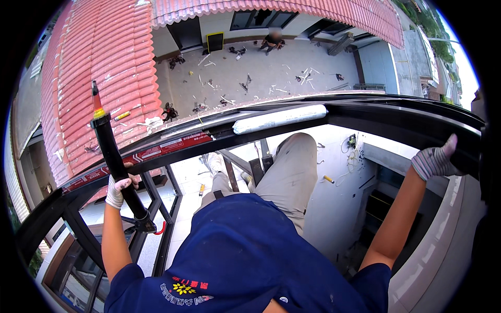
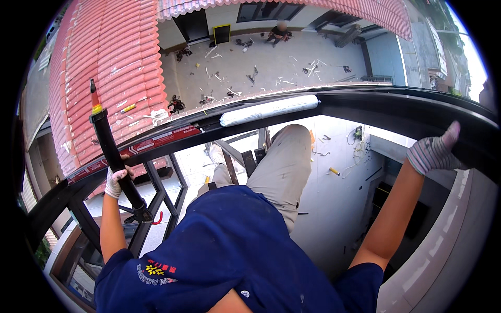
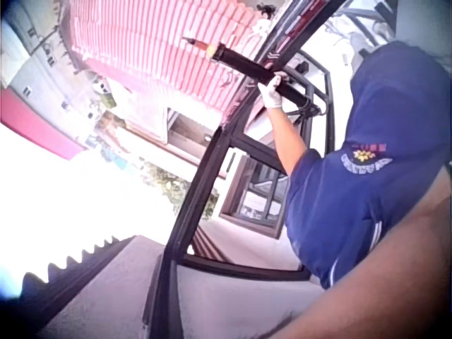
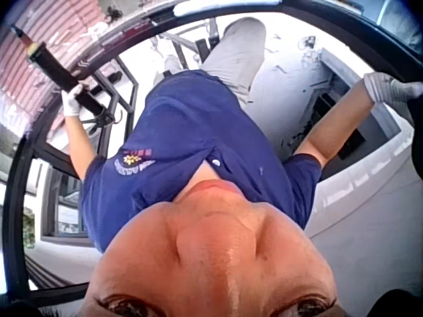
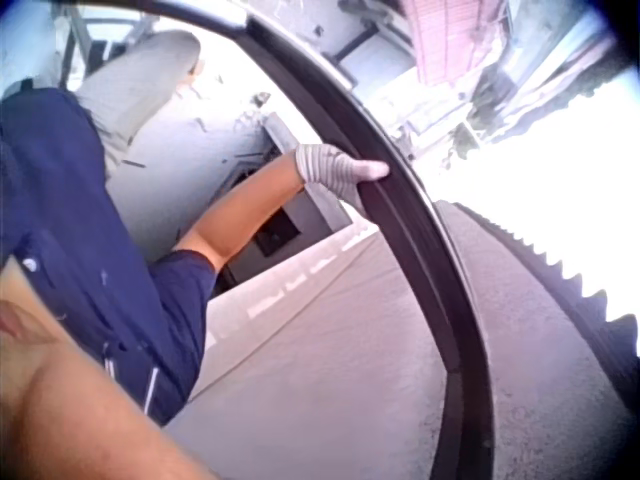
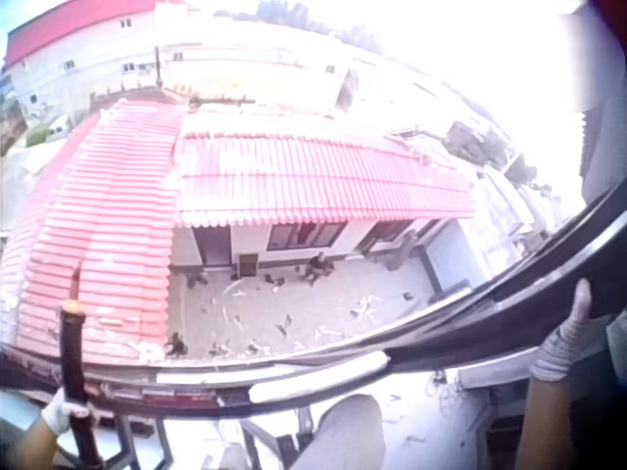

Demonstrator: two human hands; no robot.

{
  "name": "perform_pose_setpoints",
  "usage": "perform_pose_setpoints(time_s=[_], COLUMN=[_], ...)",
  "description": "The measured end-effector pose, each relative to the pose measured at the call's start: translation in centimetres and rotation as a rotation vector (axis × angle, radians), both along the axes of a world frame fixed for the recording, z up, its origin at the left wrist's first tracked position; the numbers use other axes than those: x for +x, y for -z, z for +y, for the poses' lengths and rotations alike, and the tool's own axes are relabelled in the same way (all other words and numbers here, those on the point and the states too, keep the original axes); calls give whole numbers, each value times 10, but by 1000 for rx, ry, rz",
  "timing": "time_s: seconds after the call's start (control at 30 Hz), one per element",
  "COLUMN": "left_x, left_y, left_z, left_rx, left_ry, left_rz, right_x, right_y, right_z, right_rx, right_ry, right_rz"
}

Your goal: The person applies sealant along the upper frame of a window using a caulking gun while standing on a ladder. They then reload the caulking gun with a new cartridge and continue applying sealant to the window frame.

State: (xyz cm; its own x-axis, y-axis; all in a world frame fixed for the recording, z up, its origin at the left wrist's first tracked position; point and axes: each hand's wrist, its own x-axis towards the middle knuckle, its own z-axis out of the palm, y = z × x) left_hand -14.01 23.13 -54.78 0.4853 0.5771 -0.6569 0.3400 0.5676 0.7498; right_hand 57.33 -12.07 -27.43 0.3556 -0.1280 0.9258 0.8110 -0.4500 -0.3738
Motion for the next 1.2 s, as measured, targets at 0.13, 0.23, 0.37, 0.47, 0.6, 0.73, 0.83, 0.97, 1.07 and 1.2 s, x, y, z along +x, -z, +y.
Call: perform_pose_setpoints(time_s=[0.13, 0.23, 0.37, 0.47, 0.6, 0.73, 0.83, 0.97, 1.07, 1.2], left_x=[0, 3, 1, 2, -1, -2, 1, 5, 3, 0], left_y=[2, -1, 1, 0, 3, 4, 3, 1, 3, 8], left_z=[-5, -1, 1, 2, 3, 3, 3, 3, 1, -2], left_rx=[20, -14, -68, -66, -56, -69, -60, -50, -68, -73], left_ry=[-15, -29, -44, -31, -22, -28, -30, -38, -59, -65], left_rz=[3, -1, 3, 14, 10, 0, 14, 20, 22, 11], right_x=[-2, -21, -26, -20, -13, -23, -29, -34, -27, -31], right_y=[-2, 1, -1, -3, -7, -7, -6, 0, -4, -3], right_z=[-5, 6, 13, 7, 0, 10, 16, 24, 12, 25], right_rx=[-55, 58, 150, 140, 138, 128, 163, 225, 103, 133], right_ry=[150, 34, 91, 43, 131, 186, 182, 166, 68, 134], right_rz=[-25, 59, 153, 148, 136, 191, 215, 177, 161, 170])
